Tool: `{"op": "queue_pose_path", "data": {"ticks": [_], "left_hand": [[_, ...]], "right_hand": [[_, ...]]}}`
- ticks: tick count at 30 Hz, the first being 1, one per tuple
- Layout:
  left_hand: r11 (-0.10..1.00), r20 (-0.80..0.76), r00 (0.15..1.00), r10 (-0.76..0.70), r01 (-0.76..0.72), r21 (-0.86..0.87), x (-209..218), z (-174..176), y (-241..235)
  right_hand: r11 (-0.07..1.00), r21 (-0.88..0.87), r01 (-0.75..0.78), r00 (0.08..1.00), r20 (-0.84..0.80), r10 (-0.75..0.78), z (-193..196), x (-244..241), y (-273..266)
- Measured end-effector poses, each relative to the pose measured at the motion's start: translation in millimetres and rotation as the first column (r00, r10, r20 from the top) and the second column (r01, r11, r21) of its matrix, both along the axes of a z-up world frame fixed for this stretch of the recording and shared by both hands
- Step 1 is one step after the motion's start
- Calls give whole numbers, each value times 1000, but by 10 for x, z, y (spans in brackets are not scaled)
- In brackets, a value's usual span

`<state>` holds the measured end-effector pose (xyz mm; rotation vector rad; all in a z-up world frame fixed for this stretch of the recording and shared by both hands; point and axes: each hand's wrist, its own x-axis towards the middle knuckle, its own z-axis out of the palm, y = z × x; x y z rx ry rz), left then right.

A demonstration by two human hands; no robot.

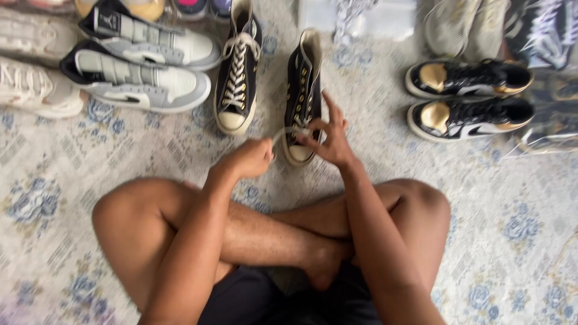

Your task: The person sits cross-legged on a rug and laces a black high-top sneaker. They thread the white laces through the eyelets, pull them tight, and tie a knot at the top.

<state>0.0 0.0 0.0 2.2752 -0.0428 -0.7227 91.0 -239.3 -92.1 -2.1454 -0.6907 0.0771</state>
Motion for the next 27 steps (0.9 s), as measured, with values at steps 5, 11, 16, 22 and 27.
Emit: {"op": "queue_pose_path", "data": {"ticks": [5,11,16,22,27], "left_hand": [[996,75,996,45,-39,-82,33,-103,-88],[978,188,977,104,-66,-196,14,-203,-231],[942,8,1000,-3,6,-335,-48,-51,-360],[961,-5,993,-120,115,-252,-79,-130,-450],[967,-36,998,-44,34,-254,-14,-591,-451]], "right_hand": [[985,-174,-8,1000,11,11,306,-142,-108],[982,-49,181,983,26,-180,-4,-153,-94],[938,97,333,939,-123,-321,-185,-226,62],[961,2,277,959,58,-276,-290,-190,63],[967,25,254,948,192,-254,-22,-326,180]]}}
